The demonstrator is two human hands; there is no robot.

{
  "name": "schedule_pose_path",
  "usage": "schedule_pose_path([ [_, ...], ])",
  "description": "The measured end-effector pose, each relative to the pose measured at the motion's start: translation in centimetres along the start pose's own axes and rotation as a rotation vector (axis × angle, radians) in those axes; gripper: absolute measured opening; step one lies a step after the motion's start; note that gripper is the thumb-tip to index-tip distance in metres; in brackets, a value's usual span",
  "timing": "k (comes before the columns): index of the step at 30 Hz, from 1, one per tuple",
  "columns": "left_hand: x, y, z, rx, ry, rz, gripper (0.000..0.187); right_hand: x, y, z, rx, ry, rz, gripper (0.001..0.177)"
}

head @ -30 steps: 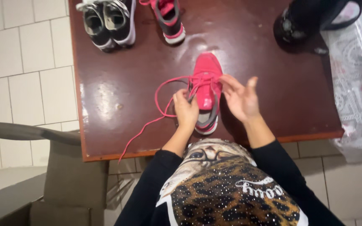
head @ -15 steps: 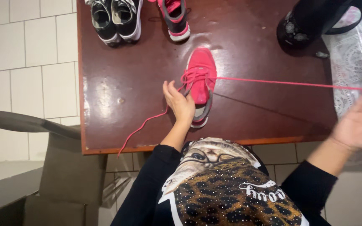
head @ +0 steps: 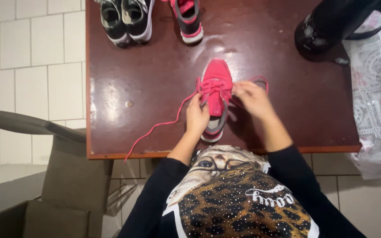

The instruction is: The person removes the pink laces from a pink sneaker and then re-laces it through the eyelets, tying the laces at the top. The task is performed on a wooden table with other shoes visible nearby.

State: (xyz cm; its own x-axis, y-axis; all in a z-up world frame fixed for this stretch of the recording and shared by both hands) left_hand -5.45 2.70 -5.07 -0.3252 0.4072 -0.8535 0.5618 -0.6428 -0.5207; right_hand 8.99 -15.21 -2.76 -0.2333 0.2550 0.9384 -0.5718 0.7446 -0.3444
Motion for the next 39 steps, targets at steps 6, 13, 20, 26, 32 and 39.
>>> schedule_pose_path([
  [6,-0.2,-0.4,-2.9,-0.137,0.206,-0.04,0.047,0.5,4.8,-2.8,-0.245,-0.002,0.323,0.03],
  [13,-1.8,0.8,-2.9,0.144,0.051,-0.058,0.078,0.0,5.5,-2.3,-0.363,0.255,0.296,0.038],
  [20,1.2,1.0,-2.0,0.152,-0.091,-0.132,0.047,-3.7,5.4,-3.7,-0.458,0.288,0.075,0.045],
  [26,5.3,1.4,-2.2,-0.101,-0.109,0.03,0.035,-7.2,-1.9,-2.6,-0.711,0.308,-0.098,0.056],
  [32,3.9,2.0,-1.5,-0.06,-0.076,0.045,0.044,-7.1,-3.7,-1.9,-0.633,0.324,0.121,0.048],
  [39,5.2,-1.7,-6.1,-0.143,-0.133,0.09,0.052,-4.6,-3.1,0.0,-0.547,0.343,0.232,0.041],
])
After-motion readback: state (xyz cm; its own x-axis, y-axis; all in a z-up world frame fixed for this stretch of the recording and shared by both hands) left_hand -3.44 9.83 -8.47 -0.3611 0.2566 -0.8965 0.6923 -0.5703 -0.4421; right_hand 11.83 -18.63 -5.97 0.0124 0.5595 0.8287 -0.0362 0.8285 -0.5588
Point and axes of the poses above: each hand's wrist, its own z-axis away from the middle knuckle, its own y-axis out of the palm, x = y × z, the point moved 3 cm from there along -z, towards the middle knuckle, and after that the axes turned 3 degrees about y, right-handed, at the moved point
